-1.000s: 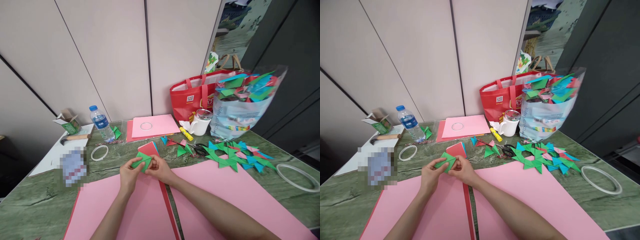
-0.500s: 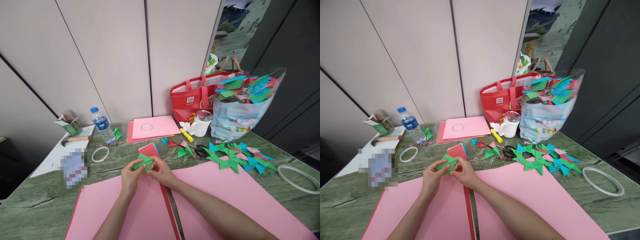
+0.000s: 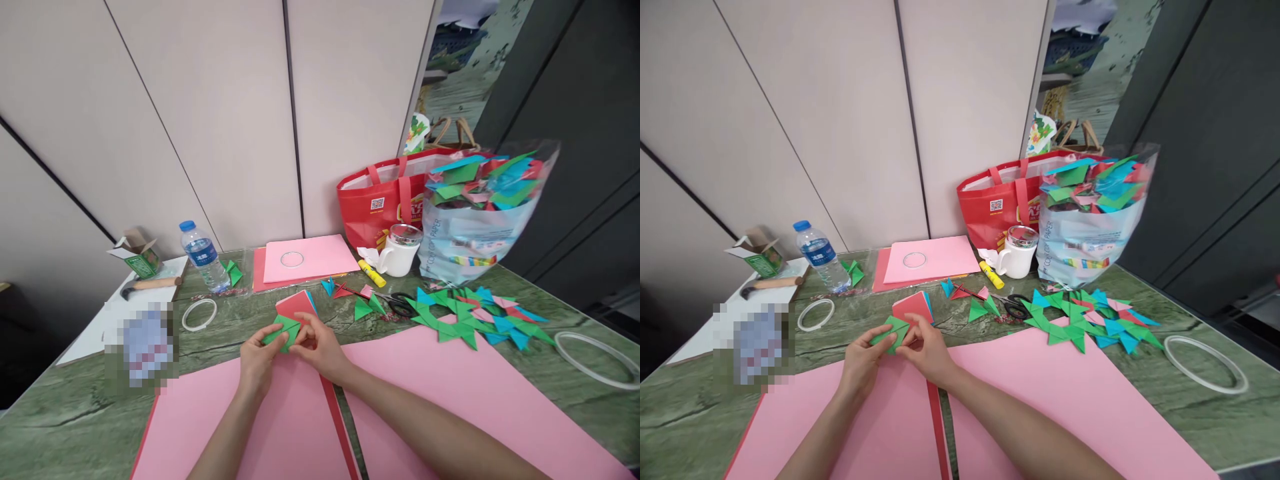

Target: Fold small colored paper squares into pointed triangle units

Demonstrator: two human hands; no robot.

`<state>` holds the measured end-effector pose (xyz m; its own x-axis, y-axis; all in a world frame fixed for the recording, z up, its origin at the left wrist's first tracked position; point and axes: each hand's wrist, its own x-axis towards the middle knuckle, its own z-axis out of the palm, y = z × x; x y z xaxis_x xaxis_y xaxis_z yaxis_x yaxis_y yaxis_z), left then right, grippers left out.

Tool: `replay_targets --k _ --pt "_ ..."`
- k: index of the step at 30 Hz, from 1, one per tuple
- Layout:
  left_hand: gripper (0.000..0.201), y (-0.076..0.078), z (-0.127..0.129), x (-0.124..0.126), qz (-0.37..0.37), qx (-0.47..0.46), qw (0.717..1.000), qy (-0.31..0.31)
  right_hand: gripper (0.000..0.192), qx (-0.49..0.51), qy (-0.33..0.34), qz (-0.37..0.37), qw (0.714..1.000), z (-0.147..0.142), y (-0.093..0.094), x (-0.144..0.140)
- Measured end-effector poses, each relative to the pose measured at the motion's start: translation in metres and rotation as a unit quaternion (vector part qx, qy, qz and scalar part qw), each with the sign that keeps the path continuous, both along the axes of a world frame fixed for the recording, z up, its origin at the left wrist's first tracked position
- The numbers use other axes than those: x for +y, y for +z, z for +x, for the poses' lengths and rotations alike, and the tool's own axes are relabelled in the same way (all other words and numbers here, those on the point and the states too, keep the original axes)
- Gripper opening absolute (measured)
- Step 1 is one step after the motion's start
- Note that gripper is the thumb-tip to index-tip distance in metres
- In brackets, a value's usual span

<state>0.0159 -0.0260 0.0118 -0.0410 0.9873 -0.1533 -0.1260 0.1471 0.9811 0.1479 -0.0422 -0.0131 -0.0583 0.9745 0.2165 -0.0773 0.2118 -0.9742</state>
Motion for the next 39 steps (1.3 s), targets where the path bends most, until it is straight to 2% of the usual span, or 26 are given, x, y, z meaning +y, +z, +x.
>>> replay_targets --k 2,5,11,15,21,24,28,32,34,39 --pt "0.038 0.002 -0.001 0.0 0.02 0.043 0.999 0.019 0.048 0.054 0.024 -0.039 0.997 0.0 -0.003 0.003" --pt "0.037 0.007 -0.002 -0.002 0.046 0.109 0.993 0.03 0.04 0.094 0.04 -0.059 0.993 0.0 -0.006 0.007" --pt "0.038 0.009 -0.005 -0.001 0.023 0.022 0.999 -0.039 0.026 0.113 0.027 -0.058 0.992 0.001 -0.004 0.006" --pt "0.038 0.014 -0.005 0.0 -0.001 -0.004 0.999 -0.05 0.032 0.139 0.077 -0.089 0.983 0.003 0.001 0.005" --pt "0.035 0.021 -0.009 -0.001 -0.021 -0.044 0.993 -0.104 0.029 0.231 0.154 -0.126 0.953 0.006 0.005 0.002" --pt "0.035 0.023 -0.01 -0.002 -0.02 -0.025 0.994 -0.109 0.028 0.247 0.169 -0.139 0.944 0.008 0.006 0.002" --pt "0.038 0.021 -0.009 -0.001 0.003 0.002 0.996 -0.085 0.028 0.253 0.171 -0.144 0.941 0.009 0.006 0.005" --pt "0.037 0.018 -0.009 0.0 0.068 0.119 0.99 -0.024 0.027 0.247 0.11 -0.141 0.952 0.008 0.005 0.008" --pt "0.037 0.018 -0.01 0.001 0.082 0.172 0.981 -0.014 0.027 0.247 0.096 -0.14 0.954 0.009 0.004 0.009" --pt "0.038 0.019 -0.012 0.002 0.09 0.179 0.979 -0.029 0.024 0.258 0.147 -0.126 0.947 0.011 0.006 0.008"
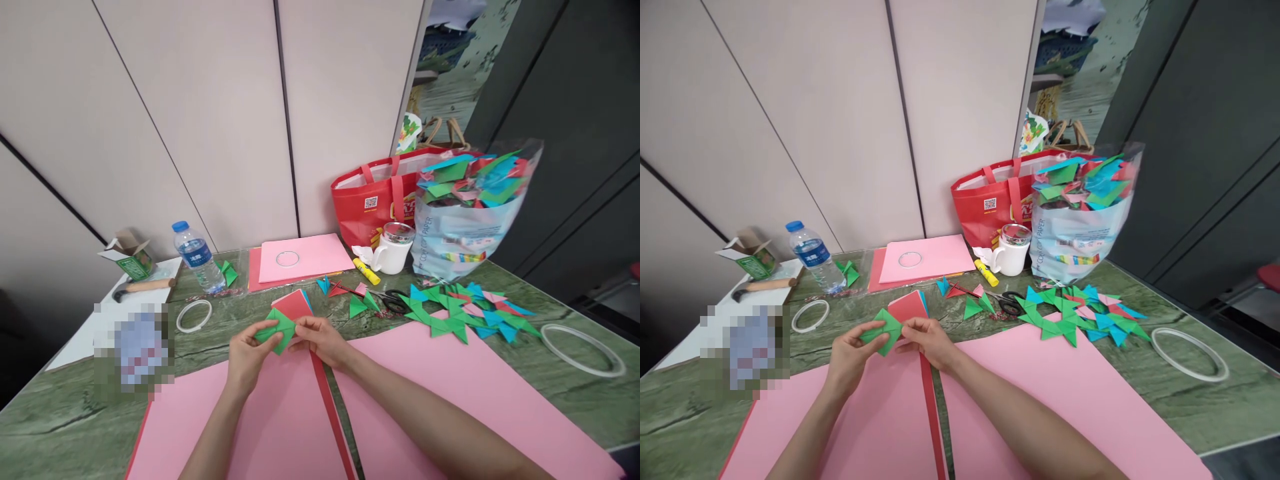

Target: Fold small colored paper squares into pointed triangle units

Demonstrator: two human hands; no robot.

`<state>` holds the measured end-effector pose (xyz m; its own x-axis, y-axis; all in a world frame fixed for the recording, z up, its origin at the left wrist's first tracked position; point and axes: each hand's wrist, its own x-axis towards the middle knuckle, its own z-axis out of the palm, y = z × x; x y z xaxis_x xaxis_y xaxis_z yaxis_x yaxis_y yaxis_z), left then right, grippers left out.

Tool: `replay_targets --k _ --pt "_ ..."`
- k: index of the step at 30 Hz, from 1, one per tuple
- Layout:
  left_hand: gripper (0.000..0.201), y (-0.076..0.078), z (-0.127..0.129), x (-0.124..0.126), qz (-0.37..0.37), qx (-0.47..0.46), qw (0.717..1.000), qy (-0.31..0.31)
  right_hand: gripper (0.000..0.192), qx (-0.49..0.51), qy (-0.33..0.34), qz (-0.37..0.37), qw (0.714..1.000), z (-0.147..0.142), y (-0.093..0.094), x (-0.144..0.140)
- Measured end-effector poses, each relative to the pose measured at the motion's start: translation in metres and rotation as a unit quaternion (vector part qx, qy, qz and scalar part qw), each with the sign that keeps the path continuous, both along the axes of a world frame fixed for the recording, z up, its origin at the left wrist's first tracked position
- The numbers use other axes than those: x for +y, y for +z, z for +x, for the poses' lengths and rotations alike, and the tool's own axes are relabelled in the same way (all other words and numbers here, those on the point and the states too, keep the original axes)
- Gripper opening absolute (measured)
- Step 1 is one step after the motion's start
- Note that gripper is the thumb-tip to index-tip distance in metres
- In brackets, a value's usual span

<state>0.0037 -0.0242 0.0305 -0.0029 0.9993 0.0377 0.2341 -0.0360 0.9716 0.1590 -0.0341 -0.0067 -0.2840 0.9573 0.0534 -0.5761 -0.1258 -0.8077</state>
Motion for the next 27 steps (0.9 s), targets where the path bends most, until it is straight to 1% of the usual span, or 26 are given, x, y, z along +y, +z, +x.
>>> replay_targets --k 3,5,7,9,11,12,14,16,18,22,24,27 --pt "0.035 0.0005 0.0006 0.0 0.008 0.019 1.0 -0.003 0.026 -0.006 -0.003 0.004 1.0 -0.0013 0.0002 -0.0007" --pt "0.031 0.0013 0.0024 -0.0012 0.005 0.034 0.999 -0.021 0.026 -0.044 -0.037 0.008 0.998 -0.0029 -0.0014 -0.0008" --pt "0.03 0.0027 0.0047 -0.0027 -0.005 0.032 0.998 -0.053 0.025 -0.084 -0.076 0.011 0.994 -0.0043 -0.0039 -0.0005" --pt "0.034 0.0044 0.0063 -0.0036 -0.003 -0.008 0.998 -0.07 0.027 -0.096 -0.094 0.0 0.991 -0.0052 -0.006 0.0" --pt "0.04 0.0054 0.0067 -0.0035 -0.009 -0.072 0.994 -0.076 0.029 -0.089 -0.09 -0.018 0.992 -0.0058 -0.0069 0.0005" --pt "0.041 0.0054 0.0065 -0.0031 -0.018 -0.097 0.992 -0.077 0.03 -0.086 -0.092 -0.024 0.992 -0.0061 -0.007 0.0007" --pt "0.035 0.0042 0.0056 -0.002 -0.046 -0.117 0.989 -0.082 0.031 -0.082 -0.103 -0.023 0.991 -0.0064 -0.0067 0.0009" --pt "0.03 0.0017 0.0045 -0.0009 -0.065 -0.109 0.988 -0.089 0.03 -0.082 -0.109 -0.017 0.991 -0.0064 -0.0062 0.0008" --pt "0.027 -0.0012 0.0038 -0.0003 -0.069 -0.103 0.988 -0.095 0.028 -0.09 -0.104 -0.008 0.99 -0.0063 -0.0056 0.0001" --pt "0.025 -0.0044 0.0048 -0.0012 -0.076 -0.086 0.989 -0.092 0.025 -0.143 -0.104 0.024 0.984 -0.0075 -0.0043 -0.0018" --pt "0.025 -0.0044 0.0064 -0.0025 -0.086 -0.078 0.988 -0.104 0.023 -0.17 -0.129 0.037 0.976 -0.0082 -0.004 -0.0021" --pt "0.028 -0.0036 0.0083 -0.0041 -0.097 -0.099 0.98 -0.14 0.024 -0.194 -0.183 0.053 0.962 -0.0077 -0.0039 -0.0015"
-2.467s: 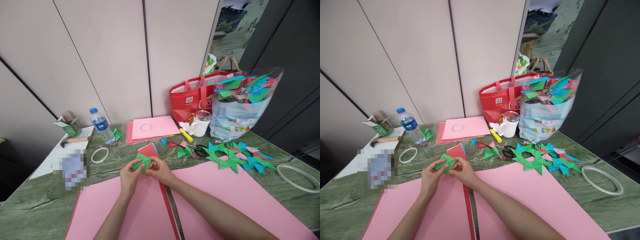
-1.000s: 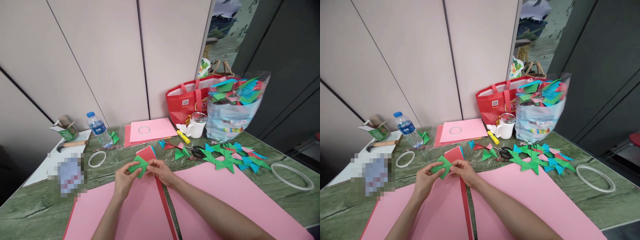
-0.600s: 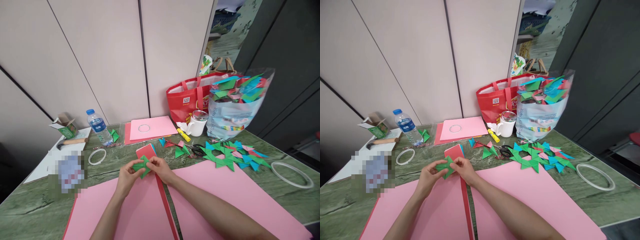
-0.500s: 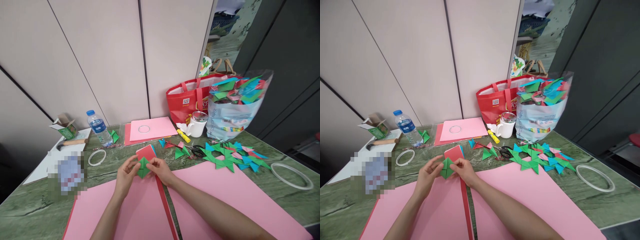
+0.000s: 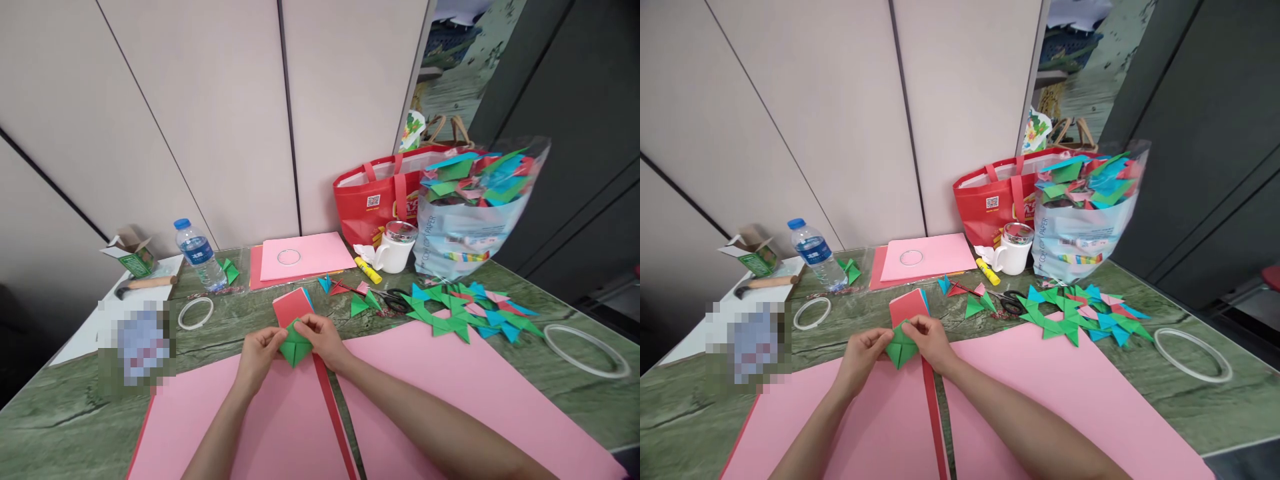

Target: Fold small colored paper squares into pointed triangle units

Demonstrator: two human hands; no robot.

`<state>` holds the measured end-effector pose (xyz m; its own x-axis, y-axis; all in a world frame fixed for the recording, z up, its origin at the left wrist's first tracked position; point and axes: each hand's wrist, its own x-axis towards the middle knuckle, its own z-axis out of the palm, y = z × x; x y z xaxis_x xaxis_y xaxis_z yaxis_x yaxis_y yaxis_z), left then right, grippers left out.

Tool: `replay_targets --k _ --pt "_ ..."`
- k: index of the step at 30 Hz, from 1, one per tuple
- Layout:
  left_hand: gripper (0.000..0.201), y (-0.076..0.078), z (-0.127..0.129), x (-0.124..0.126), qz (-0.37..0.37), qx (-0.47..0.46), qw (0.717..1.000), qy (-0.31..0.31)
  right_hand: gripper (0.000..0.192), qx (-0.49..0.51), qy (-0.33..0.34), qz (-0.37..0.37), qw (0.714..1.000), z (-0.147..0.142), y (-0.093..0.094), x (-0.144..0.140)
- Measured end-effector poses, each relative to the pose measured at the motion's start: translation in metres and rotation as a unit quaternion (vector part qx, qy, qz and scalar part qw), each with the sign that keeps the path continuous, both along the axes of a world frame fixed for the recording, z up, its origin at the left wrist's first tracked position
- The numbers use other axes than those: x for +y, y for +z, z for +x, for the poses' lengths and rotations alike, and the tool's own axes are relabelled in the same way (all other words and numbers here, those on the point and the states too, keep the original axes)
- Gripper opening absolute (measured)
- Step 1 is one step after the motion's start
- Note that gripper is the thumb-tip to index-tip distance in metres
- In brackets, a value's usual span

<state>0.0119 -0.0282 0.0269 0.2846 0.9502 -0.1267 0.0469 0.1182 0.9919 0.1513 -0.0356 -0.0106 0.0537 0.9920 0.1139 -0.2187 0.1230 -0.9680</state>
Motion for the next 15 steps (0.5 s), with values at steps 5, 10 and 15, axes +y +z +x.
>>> replay_targets --k 5,10,15 --pt "0.024 -0.0001 -0.0002 -0.0004 -0.021 -0.004 0.999 -0.028 0.024 -0.012 -0.026 0.028 0.999 0.0031 -0.0003 0.0017" --pt "0.026 -0.0015 0.0009 -0.0013 -0.014 0.022 0.999 -0.035 0.028 -0.024 -0.024 0.016 0.999 0.0026 -0.0024 0.0026" --pt "0.029 0.0006 0.0008 -0.0002 0.02 0.069 0.997 0.012 0.02 0.008 -0.006 0.017 1.0 0.0022 -0.0028 0.0027"
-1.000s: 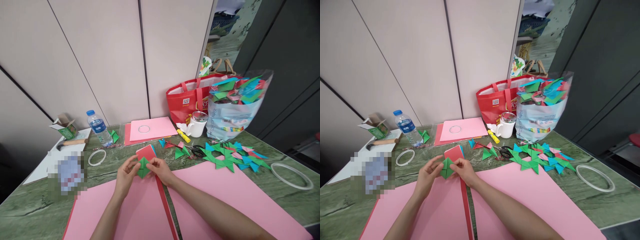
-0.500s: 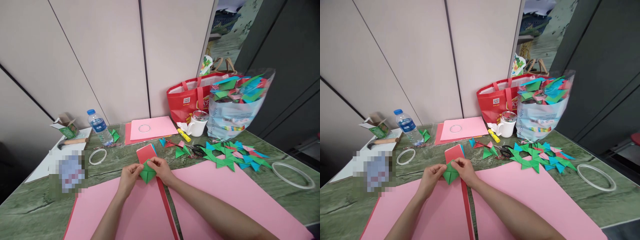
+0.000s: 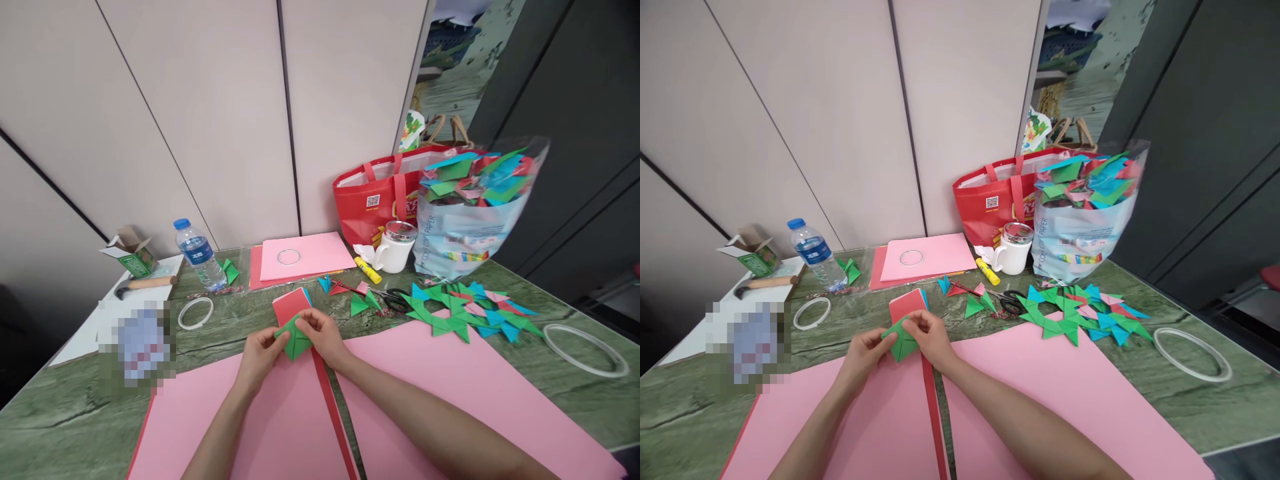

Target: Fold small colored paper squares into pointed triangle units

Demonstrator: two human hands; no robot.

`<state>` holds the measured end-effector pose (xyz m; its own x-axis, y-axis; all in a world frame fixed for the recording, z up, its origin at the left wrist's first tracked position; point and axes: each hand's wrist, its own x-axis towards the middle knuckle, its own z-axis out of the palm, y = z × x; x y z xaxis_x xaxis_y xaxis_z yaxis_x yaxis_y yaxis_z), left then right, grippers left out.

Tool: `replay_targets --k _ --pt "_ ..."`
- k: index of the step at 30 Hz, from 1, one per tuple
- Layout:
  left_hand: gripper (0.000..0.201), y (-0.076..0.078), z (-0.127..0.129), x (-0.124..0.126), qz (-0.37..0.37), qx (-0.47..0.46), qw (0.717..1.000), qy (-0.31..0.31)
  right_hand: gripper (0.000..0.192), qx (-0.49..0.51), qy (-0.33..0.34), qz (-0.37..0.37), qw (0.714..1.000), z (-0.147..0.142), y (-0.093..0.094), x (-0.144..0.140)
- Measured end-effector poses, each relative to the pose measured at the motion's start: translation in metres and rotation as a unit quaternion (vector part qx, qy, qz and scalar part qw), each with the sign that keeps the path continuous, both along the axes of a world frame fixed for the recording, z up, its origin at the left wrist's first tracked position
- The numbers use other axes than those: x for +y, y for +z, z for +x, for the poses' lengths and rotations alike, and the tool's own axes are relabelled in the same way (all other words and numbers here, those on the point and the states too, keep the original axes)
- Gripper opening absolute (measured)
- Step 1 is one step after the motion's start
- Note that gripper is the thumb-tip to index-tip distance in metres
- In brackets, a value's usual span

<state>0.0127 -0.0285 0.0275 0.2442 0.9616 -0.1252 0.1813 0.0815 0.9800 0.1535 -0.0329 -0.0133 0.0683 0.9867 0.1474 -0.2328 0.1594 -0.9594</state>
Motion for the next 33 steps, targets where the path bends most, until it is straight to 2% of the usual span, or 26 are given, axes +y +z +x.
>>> replay_targets --k 3,7,10,12,15,19,22,28,33 --pt "0.03 0.003 -0.003 0.002 0.008 -0.021 0.998 0.052 0.028 0.001 0.008 0.004 1.0 0.0 0.0 -0.001" --pt "0.031 0.003 -0.006 0.004 0.007 -0.02 0.998 0.064 0.016 -0.032 -0.005 0.004 0.999 0.002 0.001 -0.002" --pt "0.032 0.002 -0.007 0.004 0.09 0.031 0.992 0.083 0.012 -0.052 -0.047 0.023 0.997 0.003 0.003 -0.002" --pt "0.033 0.002 -0.007 0.004 0.131 0.053 0.985 0.094 0.013 -0.043 -0.053 0.008 0.998 0.003 0.004 -0.003" --pt "0.037 0.003 -0.005 0.002 0.1 0.024 0.993 0.064 0.013 -0.003 -0.031 -0.007 0.999 0.002 0.005 -0.004" --pt "0.035 0.005 -0.003 0.0 0.057 -0.05 0.997 0.028 0.009 0.019 -0.033 0.07 0.997 0.0 0.007 -0.005" --pt "0.023 0.006 -0.003 -0.001 0.095 -0.051 0.994 0.034 0.007 -0.007 -0.044 0.108 0.993 0.0 0.007 -0.005" --pt "0.011 0.007 -0.005 0.0 0.194 0.032 0.979 0.055 0.009 -0.056 -0.046 0.103 0.992 0.001 0.007 -0.009" --pt "0.005 0.003 -0.006 0.002 0.207 0.037 0.976 0.061 0.01 -0.073 -0.063 0.145 0.985 0.002 0.01 -0.01"
